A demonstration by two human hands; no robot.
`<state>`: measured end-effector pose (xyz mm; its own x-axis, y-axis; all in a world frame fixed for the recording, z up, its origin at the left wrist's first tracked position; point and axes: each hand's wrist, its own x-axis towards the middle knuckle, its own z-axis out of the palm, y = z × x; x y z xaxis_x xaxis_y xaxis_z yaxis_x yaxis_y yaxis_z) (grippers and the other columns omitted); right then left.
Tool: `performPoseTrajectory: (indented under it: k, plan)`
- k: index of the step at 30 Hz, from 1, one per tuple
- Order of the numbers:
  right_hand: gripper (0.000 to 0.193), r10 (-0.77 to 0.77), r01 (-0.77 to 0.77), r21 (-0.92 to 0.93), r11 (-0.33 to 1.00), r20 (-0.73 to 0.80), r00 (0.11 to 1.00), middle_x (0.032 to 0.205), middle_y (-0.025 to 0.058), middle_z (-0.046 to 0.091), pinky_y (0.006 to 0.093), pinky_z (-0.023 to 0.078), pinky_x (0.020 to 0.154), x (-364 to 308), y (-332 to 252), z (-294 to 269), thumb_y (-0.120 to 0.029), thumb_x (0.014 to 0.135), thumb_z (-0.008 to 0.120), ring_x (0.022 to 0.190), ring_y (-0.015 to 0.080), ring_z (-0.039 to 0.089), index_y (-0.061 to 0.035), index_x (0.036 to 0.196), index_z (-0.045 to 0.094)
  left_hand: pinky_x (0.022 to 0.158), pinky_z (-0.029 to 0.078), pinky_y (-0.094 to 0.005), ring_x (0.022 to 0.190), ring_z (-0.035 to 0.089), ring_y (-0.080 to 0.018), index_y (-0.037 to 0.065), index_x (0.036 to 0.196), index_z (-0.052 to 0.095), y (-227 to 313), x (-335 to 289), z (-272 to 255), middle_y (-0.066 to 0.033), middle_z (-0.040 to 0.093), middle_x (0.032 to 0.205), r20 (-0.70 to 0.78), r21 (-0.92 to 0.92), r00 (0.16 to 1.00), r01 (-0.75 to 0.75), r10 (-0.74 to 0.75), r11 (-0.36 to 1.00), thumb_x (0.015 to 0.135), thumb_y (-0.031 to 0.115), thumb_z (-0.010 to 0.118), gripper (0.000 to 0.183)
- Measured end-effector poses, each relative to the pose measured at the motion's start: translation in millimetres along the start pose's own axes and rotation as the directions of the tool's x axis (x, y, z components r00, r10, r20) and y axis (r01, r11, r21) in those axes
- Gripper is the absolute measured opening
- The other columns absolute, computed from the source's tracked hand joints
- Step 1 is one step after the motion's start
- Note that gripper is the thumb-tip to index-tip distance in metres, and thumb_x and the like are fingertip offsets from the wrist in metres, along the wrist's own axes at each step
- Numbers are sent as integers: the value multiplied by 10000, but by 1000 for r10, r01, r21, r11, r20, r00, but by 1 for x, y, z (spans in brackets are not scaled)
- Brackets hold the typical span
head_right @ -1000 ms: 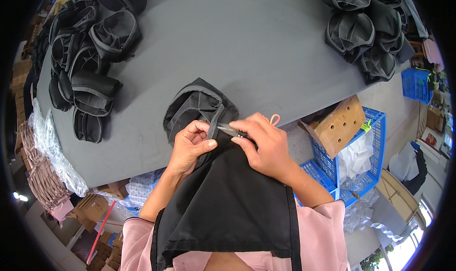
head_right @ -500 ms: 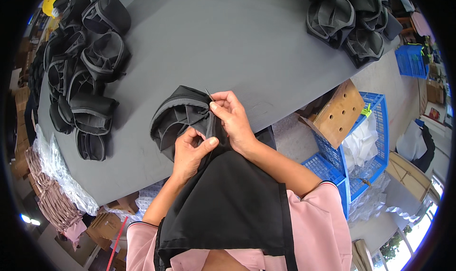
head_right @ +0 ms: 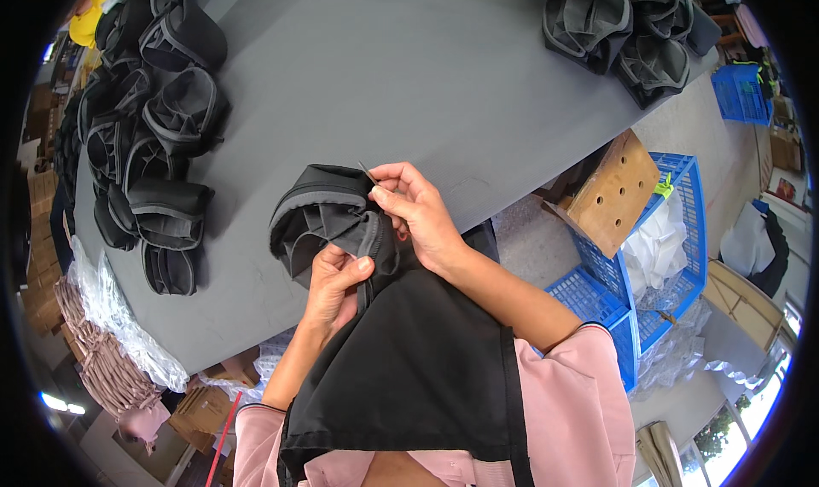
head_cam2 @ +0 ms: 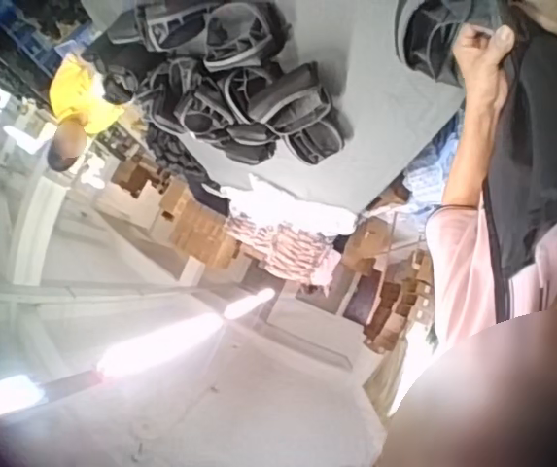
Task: Trim excess thread and inspect sewn components of what appears to be a bag or specialized garment.
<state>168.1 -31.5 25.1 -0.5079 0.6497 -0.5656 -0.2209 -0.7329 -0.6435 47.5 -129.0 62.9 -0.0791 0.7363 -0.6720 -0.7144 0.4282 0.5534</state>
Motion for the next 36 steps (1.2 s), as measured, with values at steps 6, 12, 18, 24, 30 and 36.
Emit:
performPoseTrajectory:
  k: [6,12,18,24,30,36]
  plan:
    - [263,-18,19,10,1000,-17,1000,912,7,542,178,350,564,-30,-13,-17,-157,857,596,657,38,454,-55,1089,526,731,438,-232,752,540,-78,65,799,535,7,-16,-7,-4,589,840,-141,38,986,97,-91,995,729,5,673,166]
    - [284,54,-23,-321,947,90,994,793,-38,478,168,339,594,-57,-9,-15,-131,827,638,671,12,413,-45,1073,527,766,433,-236,851,545,-102,-44,963,521,21,-29,11,-87,579,895,-154,120,983,122,-103,985,757,116,665,297]
    - [189,55,-59,21,998,147,988,711,28,502,195,278,419,-40,11,-9,-190,908,525,428,49,352,-42,1022,498,772,450,-253,848,561,-118,-56,957,572,36,-22,29,-81,600,904,-232,632,904,421,-360,651,852,287,647,366]
    - [213,12,-46,192,980,174,985,739,24,505,190,345,486,-39,-10,-2,-194,918,522,495,69,399,-45,1066,486,875,445,-313,995,548,-156,-32,1182,491,-9,-32,27,-84,581,1078,-115,70,993,-4,12,998,874,241,625,433]
    - [256,-367,395,-681,617,195,910,839,43,514,254,427,710,-80,-36,-16,-94,798,633,774,137,547,-30,1036,564,866,443,-305,979,556,-150,-69,1079,549,-4,-25,15,-98,597,1062,39,94,999,-9,5,996,874,233,626,373]
    - [218,-385,476,-771,424,322,865,805,56,501,284,431,637,-74,-37,-25,-99,752,658,702,193,534,-69,964,617,673,440,-241,773,544,-90,-41,806,575,-9,-19,8,-63,596,830,14,130,1000,19,-21,991,880,233,622,288]
